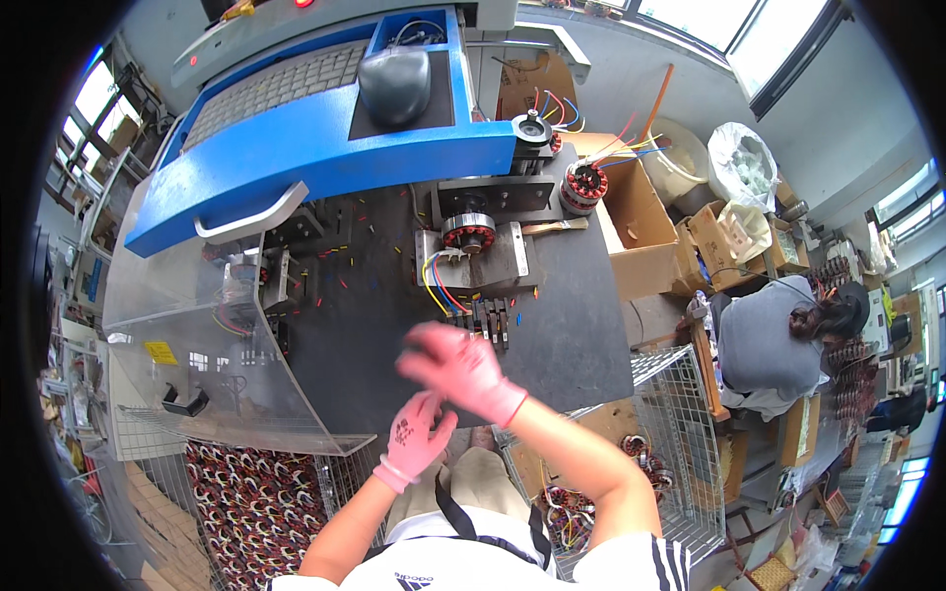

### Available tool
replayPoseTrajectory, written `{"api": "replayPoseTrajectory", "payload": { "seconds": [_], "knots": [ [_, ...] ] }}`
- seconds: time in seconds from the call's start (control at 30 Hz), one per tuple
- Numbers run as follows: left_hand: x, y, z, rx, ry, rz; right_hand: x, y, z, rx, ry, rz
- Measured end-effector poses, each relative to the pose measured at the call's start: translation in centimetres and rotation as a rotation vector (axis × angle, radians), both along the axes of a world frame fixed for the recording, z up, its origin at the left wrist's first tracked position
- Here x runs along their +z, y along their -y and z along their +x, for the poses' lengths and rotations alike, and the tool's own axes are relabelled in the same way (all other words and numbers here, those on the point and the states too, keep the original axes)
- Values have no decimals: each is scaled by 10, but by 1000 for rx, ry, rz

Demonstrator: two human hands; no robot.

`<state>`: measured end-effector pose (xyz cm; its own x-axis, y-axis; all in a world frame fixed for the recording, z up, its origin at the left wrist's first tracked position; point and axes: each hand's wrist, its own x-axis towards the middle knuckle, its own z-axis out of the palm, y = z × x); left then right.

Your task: The person picks up motor stators from a large wire bin and places them onto a machinery workstation. They route the colored wires into a terminal block on the machine for assembly, repeating the process with multiple units.

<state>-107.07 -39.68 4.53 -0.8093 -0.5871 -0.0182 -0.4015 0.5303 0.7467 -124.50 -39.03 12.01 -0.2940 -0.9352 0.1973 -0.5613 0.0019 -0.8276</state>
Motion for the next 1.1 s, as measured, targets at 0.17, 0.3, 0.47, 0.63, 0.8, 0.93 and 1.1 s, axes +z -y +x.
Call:
{"api": "replayPoseTrajectory", "payload": {
  "seconds": [0.17, 0.3, 0.47, 0.63, 0.8, 0.93, 1.1],
  "knots": [
    [-16, -26, 33, -340, -108, 377, 21, -9, 115, 589, 200, 453],
    [-9, -36, 77, -341, 114, 16, -31, -19, 138, 435, 310, 132],
    [13, -35, 167, 167, 150, -25, 12, -96, 53, 184, 490, 433],
    [-24, -10, 218, 767, -65, -136, -15, -188, -10, -354, 453, 294],
    [-6, 65, 196, 703, -33, -364, -98, -247, -88, -904, 547, -381],
    [-6, 129, 203, 551, 17, -620, -104, -244, -121, -1089, 443, -490],
    [-15, 191, 205, 455, -15, -753, -129, -275, -162, -1287, 498, -879]
  ]
}}
